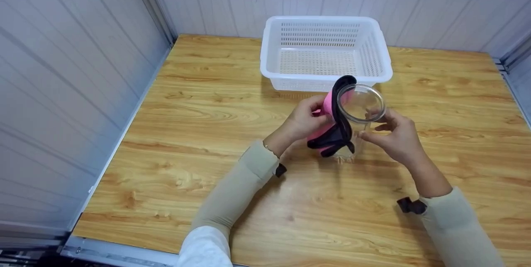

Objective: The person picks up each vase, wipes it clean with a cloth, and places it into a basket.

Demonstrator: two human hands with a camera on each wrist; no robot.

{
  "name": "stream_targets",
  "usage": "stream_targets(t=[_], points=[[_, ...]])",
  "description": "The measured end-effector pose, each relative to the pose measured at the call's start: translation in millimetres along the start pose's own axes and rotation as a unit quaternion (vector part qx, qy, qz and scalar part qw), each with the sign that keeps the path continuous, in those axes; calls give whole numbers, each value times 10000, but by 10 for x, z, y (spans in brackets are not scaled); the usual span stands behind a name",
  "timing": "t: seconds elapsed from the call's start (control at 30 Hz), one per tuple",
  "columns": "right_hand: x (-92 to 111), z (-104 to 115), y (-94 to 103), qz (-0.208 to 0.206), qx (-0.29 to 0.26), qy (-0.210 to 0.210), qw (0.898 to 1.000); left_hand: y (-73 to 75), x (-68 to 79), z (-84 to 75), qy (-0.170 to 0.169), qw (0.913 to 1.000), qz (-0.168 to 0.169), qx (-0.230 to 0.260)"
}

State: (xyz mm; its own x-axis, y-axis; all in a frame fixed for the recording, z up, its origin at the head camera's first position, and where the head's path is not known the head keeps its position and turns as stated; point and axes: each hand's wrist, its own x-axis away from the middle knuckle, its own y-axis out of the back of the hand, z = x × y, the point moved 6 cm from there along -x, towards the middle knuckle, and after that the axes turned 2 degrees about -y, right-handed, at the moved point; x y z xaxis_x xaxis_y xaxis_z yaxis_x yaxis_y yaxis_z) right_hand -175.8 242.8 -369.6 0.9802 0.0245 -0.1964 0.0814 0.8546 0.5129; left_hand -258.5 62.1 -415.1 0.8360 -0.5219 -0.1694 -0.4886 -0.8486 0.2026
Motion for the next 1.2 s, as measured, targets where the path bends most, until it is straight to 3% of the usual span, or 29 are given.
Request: stream_targets(t=[0.23,0.53,0.8,0.97,1.2], points=[[-4,-6,-1,-57,-39,41,10000,19,-23,76,207,9997,17,124],[-73,-326,-11,-105,22,114,9999,-2,21,149,276,9954,247,-889],[-60,-359,-23,-102,-25,50,9999,-23,51,318,480,9846,554,-1587],[-55,-366,-26,-116,-5,73,9999,-24,57,354,637,9828,725,-1576],[-92,-383,-26,-194,299,-19,9994,-31,105,373,811,9873,688,-1182]])
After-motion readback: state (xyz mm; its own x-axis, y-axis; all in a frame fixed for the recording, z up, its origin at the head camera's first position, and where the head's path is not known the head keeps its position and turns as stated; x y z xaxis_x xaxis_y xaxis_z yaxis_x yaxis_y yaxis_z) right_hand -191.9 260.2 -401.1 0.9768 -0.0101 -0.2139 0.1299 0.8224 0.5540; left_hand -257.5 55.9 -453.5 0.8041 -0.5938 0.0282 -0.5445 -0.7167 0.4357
